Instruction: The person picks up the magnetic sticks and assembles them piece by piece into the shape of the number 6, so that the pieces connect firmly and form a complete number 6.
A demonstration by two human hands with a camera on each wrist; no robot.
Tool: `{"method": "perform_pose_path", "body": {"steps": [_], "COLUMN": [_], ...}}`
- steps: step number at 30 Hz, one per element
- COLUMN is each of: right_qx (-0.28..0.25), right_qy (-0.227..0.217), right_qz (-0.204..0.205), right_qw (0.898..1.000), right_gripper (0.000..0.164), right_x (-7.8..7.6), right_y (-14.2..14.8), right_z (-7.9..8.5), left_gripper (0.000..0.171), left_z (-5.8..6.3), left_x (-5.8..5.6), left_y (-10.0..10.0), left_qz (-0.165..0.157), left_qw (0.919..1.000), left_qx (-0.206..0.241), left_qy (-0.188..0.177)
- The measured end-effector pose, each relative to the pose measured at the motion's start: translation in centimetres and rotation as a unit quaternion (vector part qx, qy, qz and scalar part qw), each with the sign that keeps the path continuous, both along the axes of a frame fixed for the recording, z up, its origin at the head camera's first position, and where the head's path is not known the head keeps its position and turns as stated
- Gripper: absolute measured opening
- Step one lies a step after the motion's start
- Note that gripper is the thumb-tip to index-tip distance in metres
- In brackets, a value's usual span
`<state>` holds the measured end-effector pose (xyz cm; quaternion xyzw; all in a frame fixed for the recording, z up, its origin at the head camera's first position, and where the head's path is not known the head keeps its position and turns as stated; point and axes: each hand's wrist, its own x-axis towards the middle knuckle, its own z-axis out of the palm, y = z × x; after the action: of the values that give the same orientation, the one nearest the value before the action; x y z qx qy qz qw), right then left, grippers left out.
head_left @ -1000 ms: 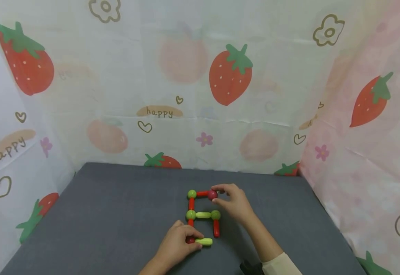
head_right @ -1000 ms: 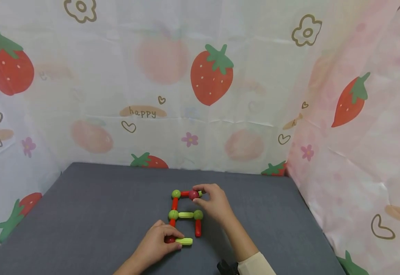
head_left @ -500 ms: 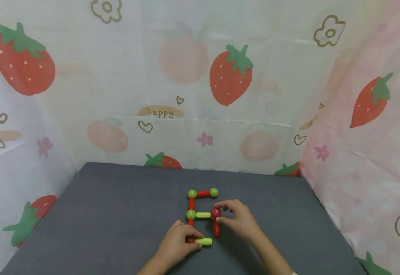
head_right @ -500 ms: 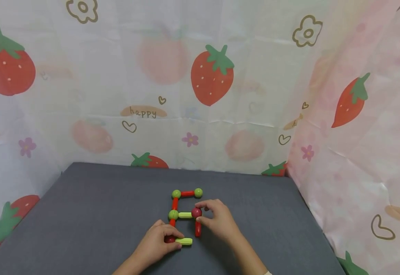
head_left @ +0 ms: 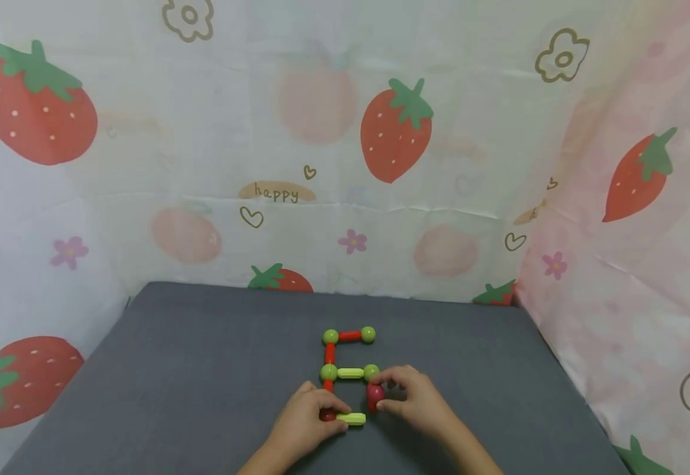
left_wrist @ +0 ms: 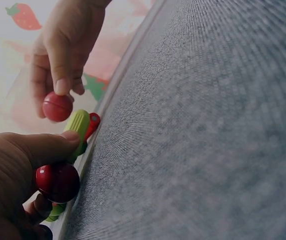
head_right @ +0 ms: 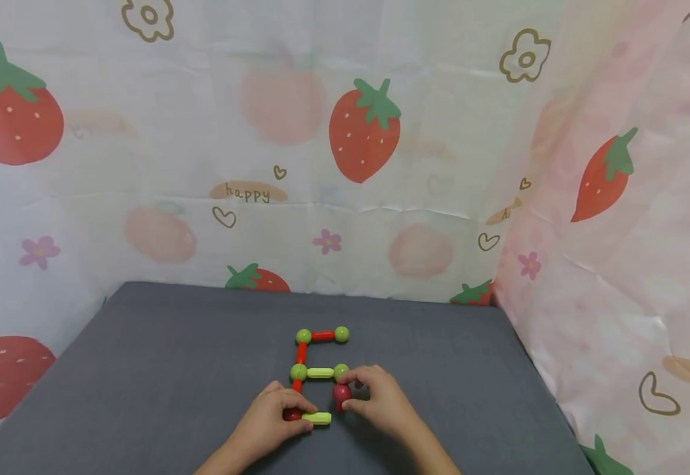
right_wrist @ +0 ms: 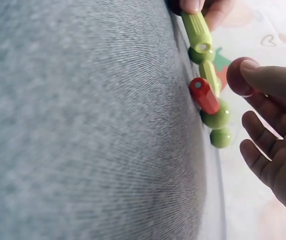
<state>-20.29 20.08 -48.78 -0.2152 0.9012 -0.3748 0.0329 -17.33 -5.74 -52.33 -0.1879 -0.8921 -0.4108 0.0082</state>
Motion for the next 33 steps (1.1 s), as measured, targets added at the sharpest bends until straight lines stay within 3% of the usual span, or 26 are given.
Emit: {"method": "perform_pose_path", "body": {"steps": [13, 23, 33], "right_qx": [-0.003, -0.009, -0.015], "right_qy": [-0.067, -0.086, -0.085], "right_qz": [0.027, 0.053, 0.058], "right_qw": [0.997, 0.995, 0.995], "right_gripper": [0.033, 0.032, 0.031], "right_x": [0.6, 0.7, 0.8], "right_y": [0.6, 0.8, 0.6], "right_z": [-0.8, -1.2, -1.3], "left_gripper": [0.02, 0.019, 0.019], "left_z": [-0.4, -0.3, -0.1], "left_x": [-0.3, -0.5, -0.4], "left_y": [-0.1, 0.0, -0.2], "left_qz": [0.007, 0.0, -0.003], "left_qw": [1.0, 0.9997, 0.9999], "left_qx": [0.003, 0.009, 0.01], "left_qy": [0.001, -0.025, -0.009]}}
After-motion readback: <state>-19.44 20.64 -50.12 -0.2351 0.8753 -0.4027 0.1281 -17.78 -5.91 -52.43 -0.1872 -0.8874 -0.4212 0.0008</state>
